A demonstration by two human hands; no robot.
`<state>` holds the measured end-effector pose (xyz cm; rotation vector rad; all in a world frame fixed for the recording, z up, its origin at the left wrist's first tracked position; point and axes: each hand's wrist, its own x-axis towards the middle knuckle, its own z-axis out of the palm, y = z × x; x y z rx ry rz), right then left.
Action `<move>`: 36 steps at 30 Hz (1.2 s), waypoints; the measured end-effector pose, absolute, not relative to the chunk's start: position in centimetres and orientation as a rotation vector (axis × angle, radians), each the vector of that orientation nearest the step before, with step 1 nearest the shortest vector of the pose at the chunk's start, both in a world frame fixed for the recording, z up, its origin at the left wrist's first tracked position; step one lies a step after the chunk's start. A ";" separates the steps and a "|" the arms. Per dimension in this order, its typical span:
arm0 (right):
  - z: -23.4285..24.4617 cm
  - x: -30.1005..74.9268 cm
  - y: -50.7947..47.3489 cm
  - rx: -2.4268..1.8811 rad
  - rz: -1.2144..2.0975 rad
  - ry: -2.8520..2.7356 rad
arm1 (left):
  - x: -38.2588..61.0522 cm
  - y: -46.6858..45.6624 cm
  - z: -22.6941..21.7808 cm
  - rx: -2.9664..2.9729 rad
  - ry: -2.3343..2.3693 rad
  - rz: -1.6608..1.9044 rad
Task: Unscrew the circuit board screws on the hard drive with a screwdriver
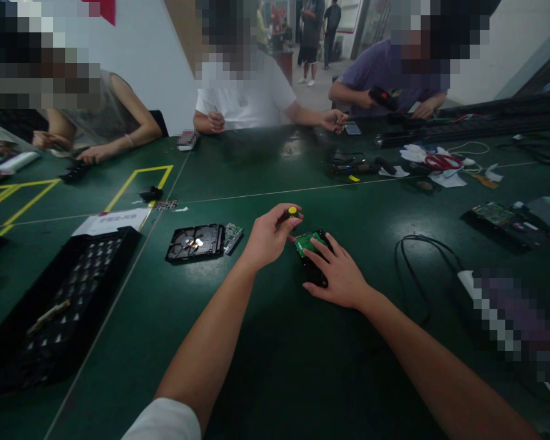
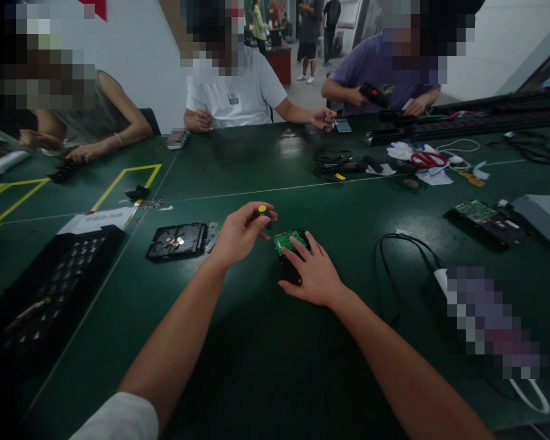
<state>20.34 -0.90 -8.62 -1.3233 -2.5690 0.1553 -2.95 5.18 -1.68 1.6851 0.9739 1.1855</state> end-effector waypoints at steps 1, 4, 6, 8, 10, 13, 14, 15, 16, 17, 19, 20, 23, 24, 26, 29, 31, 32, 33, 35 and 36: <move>-8.6 20.4 -0.9 -1.321 0.156 -2.569 | -3.1 5.2 -1.6 1.676 0.967 1.180; -8.7 20.4 -0.9 -1.315 0.160 -2.573 | -3.4 5.2 -1.4 1.661 0.957 1.158; -8.7 20.4 -0.9 -1.313 0.163 -2.573 | -3.5 5.2 -1.4 1.668 0.952 1.141; -8.7 20.4 -0.9 -1.311 0.160 -2.569 | -3.4 5.3 -1.4 1.677 0.952 1.138; -8.7 20.4 -0.9 -1.308 0.154 -2.566 | -3.3 5.3 -1.6 1.675 0.961 1.157; -8.7 20.3 -0.9 -1.305 0.153 -2.567 | -3.1 5.3 -1.8 1.681 0.998 1.189; -8.7 20.3 -0.9 -1.308 0.155 -2.568 | -3.0 5.3 -1.9 1.693 1.016 1.196; -8.6 20.3 -0.9 -1.313 0.156 -2.570 | -2.8 5.3 -2.0 1.711 1.036 1.202; -8.6 20.3 -1.0 -1.318 0.156 -2.570 | -2.7 5.2 -2.0 1.733 1.059 1.210; -8.6 20.3 -1.0 -1.323 0.157 -2.570 | -2.6 5.2 -2.0 1.757 1.086 1.220; -8.7 20.3 -1.0 -1.330 0.159 -2.565 | -2.4 5.2 -2.1 1.792 1.164 1.263; -8.7 20.3 -1.0 -1.330 0.161 -2.562 | -2.4 5.2 -2.2 1.796 1.215 1.297; -8.7 20.3 -0.9 -1.330 0.169 -2.559 | -2.5 5.5 -2.5 1.782 1.339 1.383; -8.7 20.3 -0.9 -1.330 0.172 -2.561 | -2.6 5.6 -2.6 1.793 1.347 1.387; -8.6 20.3 -0.9 -1.335 0.176 -2.567 | -2.7 5.8 -2.9 1.847 1.332 1.382; -8.7 20.3 -0.9 -1.334 0.174 -2.564 | -2.8 5.9 -3.2 1.938 1.275 1.391; -8.7 20.3 -0.9 -1.324 0.167 -2.558 | -2.7 5.9 -3.2 1.954 1.204 1.375; -8.8 20.3 -0.9 -1.318 0.162 -2.556 | -2.6 5.8 -3.1 1.944 1.164 1.361; -8.8 20.3 -0.9 -1.314 0.158 -2.554 | -2.6 5.7 -3.0 1.923 1.126 1.344; -8.8 20.3 -0.9 -1.309 0.152 -2.549 | -2.5 5.5 -2.8 1.870 1.065 1.316; -8.8 20.3 -0.9 -1.307 0.151 -2.547 | -2.5 5.4 -2.7 1.846 1.037 1.305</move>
